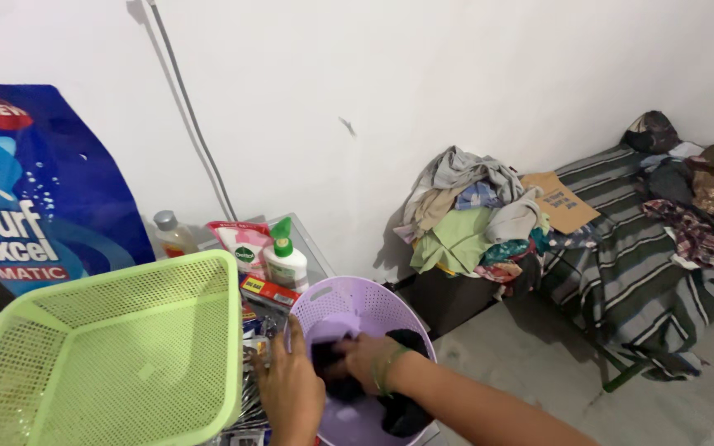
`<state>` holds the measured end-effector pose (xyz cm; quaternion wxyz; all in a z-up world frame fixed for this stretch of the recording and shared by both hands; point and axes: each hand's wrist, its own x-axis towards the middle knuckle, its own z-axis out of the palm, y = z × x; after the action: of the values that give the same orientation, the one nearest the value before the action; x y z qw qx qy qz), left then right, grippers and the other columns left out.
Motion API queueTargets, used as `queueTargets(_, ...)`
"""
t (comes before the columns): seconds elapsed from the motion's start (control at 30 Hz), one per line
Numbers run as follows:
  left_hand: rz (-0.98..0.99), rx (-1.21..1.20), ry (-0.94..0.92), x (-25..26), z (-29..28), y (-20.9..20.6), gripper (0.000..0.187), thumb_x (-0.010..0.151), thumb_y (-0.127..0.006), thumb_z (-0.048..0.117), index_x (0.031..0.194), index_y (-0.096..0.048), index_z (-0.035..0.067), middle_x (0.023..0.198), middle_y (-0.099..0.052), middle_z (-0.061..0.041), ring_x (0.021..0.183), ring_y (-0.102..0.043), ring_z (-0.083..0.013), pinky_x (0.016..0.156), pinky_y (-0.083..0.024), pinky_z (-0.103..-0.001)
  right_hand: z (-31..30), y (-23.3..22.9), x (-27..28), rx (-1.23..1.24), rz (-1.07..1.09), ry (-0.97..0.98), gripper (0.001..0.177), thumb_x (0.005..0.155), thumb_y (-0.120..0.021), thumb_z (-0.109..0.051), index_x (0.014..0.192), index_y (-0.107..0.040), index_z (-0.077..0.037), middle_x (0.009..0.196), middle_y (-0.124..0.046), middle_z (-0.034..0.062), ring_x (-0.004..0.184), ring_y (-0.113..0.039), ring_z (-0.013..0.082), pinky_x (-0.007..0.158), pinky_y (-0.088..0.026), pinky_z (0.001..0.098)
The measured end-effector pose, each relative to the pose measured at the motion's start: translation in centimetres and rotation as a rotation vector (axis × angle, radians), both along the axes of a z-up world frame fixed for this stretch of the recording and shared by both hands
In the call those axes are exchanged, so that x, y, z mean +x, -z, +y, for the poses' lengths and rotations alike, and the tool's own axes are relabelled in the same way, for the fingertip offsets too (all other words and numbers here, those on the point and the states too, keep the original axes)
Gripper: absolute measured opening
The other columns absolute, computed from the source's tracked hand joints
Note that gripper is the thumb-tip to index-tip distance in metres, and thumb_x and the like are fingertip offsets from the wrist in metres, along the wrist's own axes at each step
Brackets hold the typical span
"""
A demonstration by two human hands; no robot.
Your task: The person wipes a green plastic basket and a purple plastic basket with a black cloth. Then the person picks up various small packaged items from a cluttered surface and places them into the green basket.
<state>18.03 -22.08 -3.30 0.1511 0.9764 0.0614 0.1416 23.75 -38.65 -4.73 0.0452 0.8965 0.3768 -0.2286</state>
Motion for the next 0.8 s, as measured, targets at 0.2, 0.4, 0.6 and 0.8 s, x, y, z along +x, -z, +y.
queueTargets(0.2, 0.002, 0.008, -0.002, 0.7, -0.2, 0.4, 0.087, 0.072, -0.07, 0.01, 0.153, -0.038, 0.012, 0.137, -0.054, -0.013, 0.129, -0.052, -0.034, 0.119, -0.028, -0.052, 2.3, 0.7, -1.9, -0.155, -0.03, 0.23, 0.095, 0.086, -0.079, -0.024, 0.164, -0.027, -0.004, 0.158, -0.028, 0.0378, 0.127, -0.049, 0.0609, 0.103, -0.048, 0.0576)
queueTargets(0.4, 0.001, 0.065, -0.005, 1.1, -0.2, 1.5, 0.092, 0.071, -0.073, 0.015, 0.155, -0.037, 0.013, 0.138, -0.054, -0.013, 0.129, -0.054, -0.0331, 0.12, -0.031, -0.051, 4.6, 0.5, -3.1, -0.179, -0.072, -0.154, 0.083, 0.082, -0.079, -0.038, 0.154, -0.042, -0.016, 0.164, -0.027, 0.0215, 0.14, -0.037, 0.0568, 0.108, -0.043, 0.0596)
queueTargets(0.6, 0.064, 0.119, -0.006, 1.8, 1.4, 2.9, 0.093, 0.072, -0.072, 0.017, 0.157, -0.034, 0.019, 0.144, -0.052, -0.009, 0.132, -0.053, -0.0297, 0.119, -0.032, -0.052, 3.7, -0.3, 1.0, 0.047, -0.03, 0.369, 0.087, 0.087, -0.072, -0.022, 0.162, -0.029, -0.029, 0.166, -0.026, 0.0116, 0.142, -0.039, 0.0498, 0.104, -0.046, 0.0626)
queueTargets(0.8, 0.047, 0.044, -0.044, 3.9, 1.9, 6.1, 0.087, 0.076, -0.066, 0.014, 0.158, -0.038, 0.019, 0.15, -0.05, -0.011, 0.137, -0.052, -0.0291, 0.12, -0.031, -0.053, 3.2, 0.8, 0.2, -0.043, -0.006, 0.567, 0.082, 0.092, -0.075, -0.023, 0.161, -0.033, -0.009, 0.163, -0.025, 0.029, 0.131, -0.045, 0.0617, 0.104, -0.046, 0.0605)
